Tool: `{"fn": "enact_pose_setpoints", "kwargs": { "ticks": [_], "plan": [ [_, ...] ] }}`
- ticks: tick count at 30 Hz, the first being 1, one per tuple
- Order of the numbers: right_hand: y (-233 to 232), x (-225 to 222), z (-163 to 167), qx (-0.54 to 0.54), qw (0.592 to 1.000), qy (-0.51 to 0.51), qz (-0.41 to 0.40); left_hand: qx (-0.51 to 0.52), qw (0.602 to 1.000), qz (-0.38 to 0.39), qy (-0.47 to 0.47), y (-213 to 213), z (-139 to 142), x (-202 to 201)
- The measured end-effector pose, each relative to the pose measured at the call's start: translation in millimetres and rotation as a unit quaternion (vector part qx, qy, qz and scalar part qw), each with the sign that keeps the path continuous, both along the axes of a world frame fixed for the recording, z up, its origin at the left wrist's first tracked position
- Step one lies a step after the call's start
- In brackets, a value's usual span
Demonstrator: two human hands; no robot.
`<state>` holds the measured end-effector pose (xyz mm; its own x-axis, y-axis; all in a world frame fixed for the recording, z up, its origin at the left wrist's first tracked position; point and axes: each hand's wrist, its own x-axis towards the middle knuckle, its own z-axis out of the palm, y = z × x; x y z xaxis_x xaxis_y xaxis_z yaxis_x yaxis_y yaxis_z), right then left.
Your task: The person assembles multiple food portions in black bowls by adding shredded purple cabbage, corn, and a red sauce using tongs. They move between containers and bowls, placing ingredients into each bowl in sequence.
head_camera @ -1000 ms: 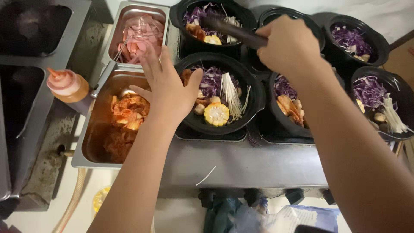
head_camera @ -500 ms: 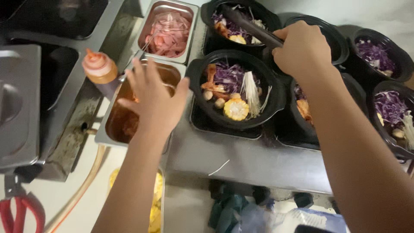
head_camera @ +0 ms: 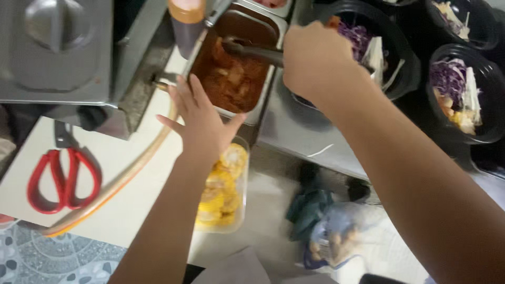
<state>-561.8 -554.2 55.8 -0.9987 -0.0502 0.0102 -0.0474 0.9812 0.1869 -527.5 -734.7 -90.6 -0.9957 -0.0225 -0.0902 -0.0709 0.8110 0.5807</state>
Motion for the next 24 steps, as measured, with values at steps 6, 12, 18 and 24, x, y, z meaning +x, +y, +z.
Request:
{"fn": "enact_pose_setpoints", "kwargs": {
  "ticks": [6,12,18,24],
  "plan": [
    [-25.7,-7.9,-34.8,0.031,0.996,-0.076,-0.039,-0.021,0.997,-0.045,-0.055,-13.9,-1.3,0.2],
    [-32.5,-3.9,-66.0,0.009,0.995,-0.081,-0.056,-0.089,0.991,-0.092,-0.025,-25.4,-2.7,4.3],
    [-42.3,8.1,-69.3,-0.001,0.989,-0.089,-0.116,-0.111,0.983,-0.142,-0.02,-43.5,-0.6,7.3],
    [-48.0,33.8,-33.2,-0.093,0.979,-0.018,-0.181,-0.106,0.983,-0.148,0.005,-48.3,1.2,11.8]
  ]
}}
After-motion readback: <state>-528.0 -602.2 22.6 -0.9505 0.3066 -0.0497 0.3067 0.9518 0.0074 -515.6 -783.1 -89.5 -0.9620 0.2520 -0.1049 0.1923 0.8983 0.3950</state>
